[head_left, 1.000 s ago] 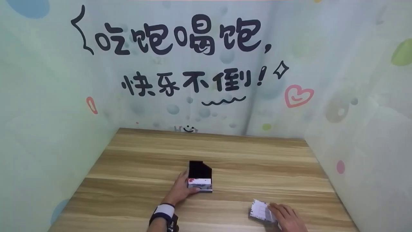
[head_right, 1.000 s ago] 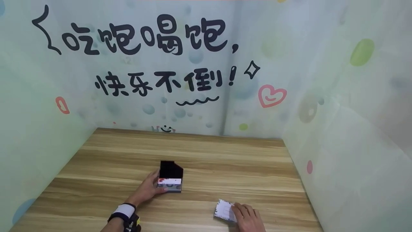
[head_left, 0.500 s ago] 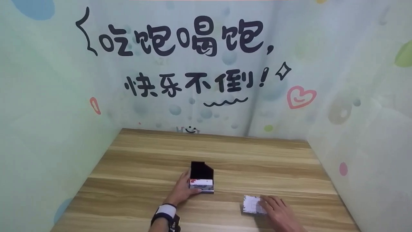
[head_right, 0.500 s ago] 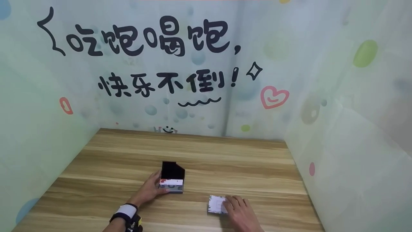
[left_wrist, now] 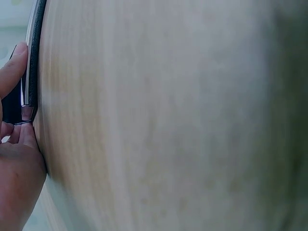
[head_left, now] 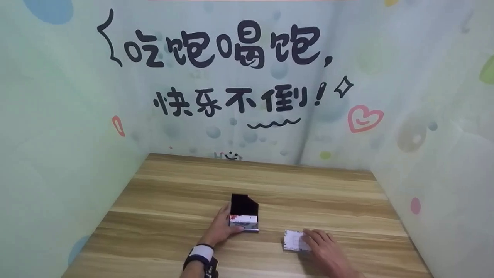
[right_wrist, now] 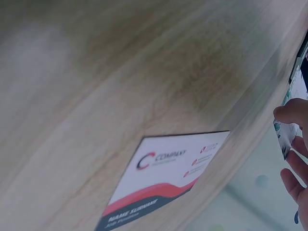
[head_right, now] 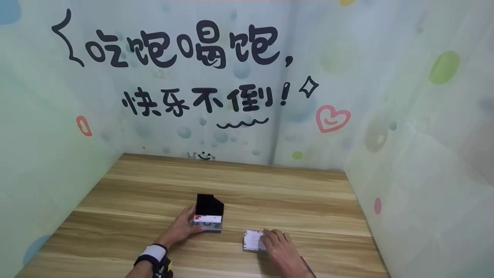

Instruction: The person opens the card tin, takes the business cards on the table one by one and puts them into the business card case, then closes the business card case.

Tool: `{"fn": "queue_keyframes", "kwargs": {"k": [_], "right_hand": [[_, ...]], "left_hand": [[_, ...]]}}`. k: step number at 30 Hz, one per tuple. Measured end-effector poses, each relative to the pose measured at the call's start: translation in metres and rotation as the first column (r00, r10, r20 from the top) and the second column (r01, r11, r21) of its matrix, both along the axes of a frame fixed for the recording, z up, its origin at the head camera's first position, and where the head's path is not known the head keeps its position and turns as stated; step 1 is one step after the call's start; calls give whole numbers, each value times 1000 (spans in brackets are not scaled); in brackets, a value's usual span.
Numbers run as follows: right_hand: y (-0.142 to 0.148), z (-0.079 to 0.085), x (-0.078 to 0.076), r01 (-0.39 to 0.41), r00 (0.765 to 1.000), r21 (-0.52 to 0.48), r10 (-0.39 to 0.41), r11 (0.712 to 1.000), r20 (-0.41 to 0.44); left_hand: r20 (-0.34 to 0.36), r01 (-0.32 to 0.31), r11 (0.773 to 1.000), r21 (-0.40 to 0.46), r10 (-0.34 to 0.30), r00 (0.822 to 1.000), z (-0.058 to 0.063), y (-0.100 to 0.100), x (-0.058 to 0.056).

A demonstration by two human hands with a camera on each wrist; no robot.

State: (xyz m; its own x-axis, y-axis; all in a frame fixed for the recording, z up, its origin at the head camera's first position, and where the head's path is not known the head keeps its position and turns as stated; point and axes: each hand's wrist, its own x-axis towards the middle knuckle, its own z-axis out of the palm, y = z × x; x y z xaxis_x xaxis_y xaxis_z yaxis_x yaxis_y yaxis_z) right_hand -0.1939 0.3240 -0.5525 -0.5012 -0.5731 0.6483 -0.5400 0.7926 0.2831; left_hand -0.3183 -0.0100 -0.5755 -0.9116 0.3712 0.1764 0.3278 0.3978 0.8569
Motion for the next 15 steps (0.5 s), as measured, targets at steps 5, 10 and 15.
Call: {"fn": "queue_keyframes", "kwargs": {"k": [5, 10, 15], "right_hand": [[-6, -6, -9, 14, 1000, 24, -14, 1000, 5], [-16, -8, -20, 18, 1000, 33, -19, 999, 18], [-25, -7, -29, 15, 999, 12, -15, 1000, 43]], "left_hand": [[10, -9, 1000, -8, 9, 1000, -1, 0, 1], [22, -16, 1000, -7, 16, 1000, -1, 0, 1], [23, -17, 1000, 1, 17, 1000, 1, 1, 2]]}}
